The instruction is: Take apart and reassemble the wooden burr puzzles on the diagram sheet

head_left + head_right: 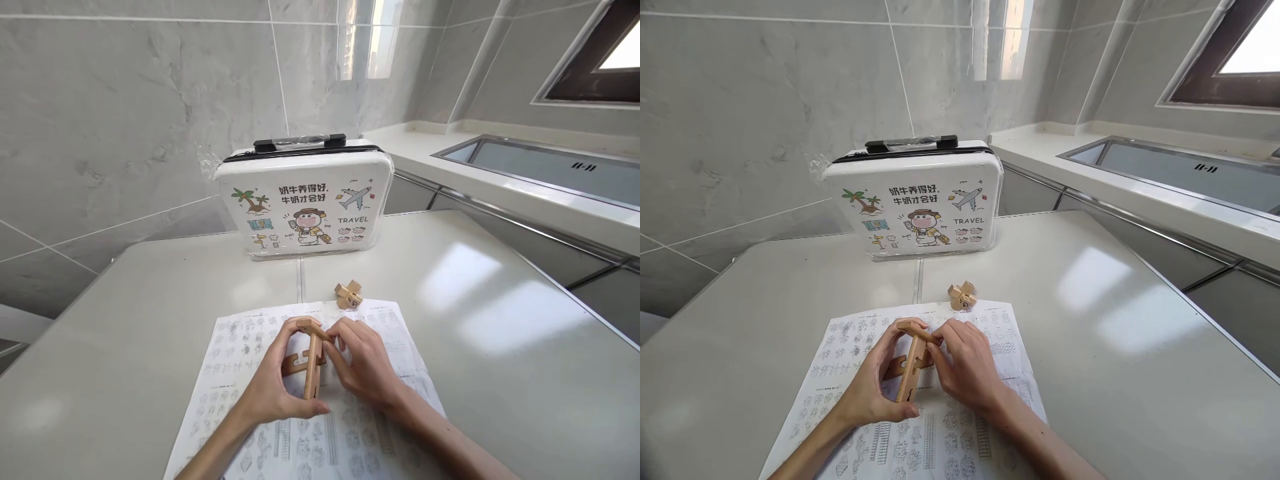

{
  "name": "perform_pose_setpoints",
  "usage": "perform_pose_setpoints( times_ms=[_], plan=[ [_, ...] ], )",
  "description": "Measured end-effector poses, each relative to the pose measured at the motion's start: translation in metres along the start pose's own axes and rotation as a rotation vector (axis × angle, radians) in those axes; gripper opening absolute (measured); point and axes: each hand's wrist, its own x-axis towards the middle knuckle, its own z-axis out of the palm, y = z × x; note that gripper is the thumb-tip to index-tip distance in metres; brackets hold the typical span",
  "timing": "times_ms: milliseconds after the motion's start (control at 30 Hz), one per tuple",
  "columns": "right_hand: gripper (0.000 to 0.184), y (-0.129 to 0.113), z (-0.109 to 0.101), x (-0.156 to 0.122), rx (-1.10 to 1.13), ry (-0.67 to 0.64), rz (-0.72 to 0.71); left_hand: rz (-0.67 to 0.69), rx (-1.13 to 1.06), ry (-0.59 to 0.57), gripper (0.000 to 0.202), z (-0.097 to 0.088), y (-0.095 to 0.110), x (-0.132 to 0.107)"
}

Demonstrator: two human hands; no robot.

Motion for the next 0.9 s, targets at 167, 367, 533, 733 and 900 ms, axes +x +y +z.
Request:
perform_pose_setpoints(
  times_ms=[167, 367, 533, 733, 900],
  plan=[
    [0.011, -0.001, -0.0014, -0.0004, -0.011, 0.003, -0.021, 0.01, -0.006, 0.002, 0.084, 0.0021, 0.0012, -0.0011],
    [0.012, -0.001, -0.0023, -0.0013, -0.022, -0.003, 0.012, 0.022, 0.004, 0.011, 0.088, 0.0055, 0.0018, -0.0011],
    [0.013, -0.0002, -0.003, -0.0002, 0.004, 0.007, 0.027, -0.003, 0.012, 0.008, 0.09, 0.0043, 0.0011, -0.0025],
    [0.016, 0.0032, -0.0028, 0.0025, 0.04, 0.054, 0.042, -0.043, 0.086, 0.065, 0.078, 0.0051, -0.0055, -0.008],
    [0.017, 0.0035, -0.0023, 0.0032, -0.023, 0.112, -0.019, 0.03, 0.253, 0.07, 0.058, 0.0074, -0.0064, -0.0058]
  ],
)
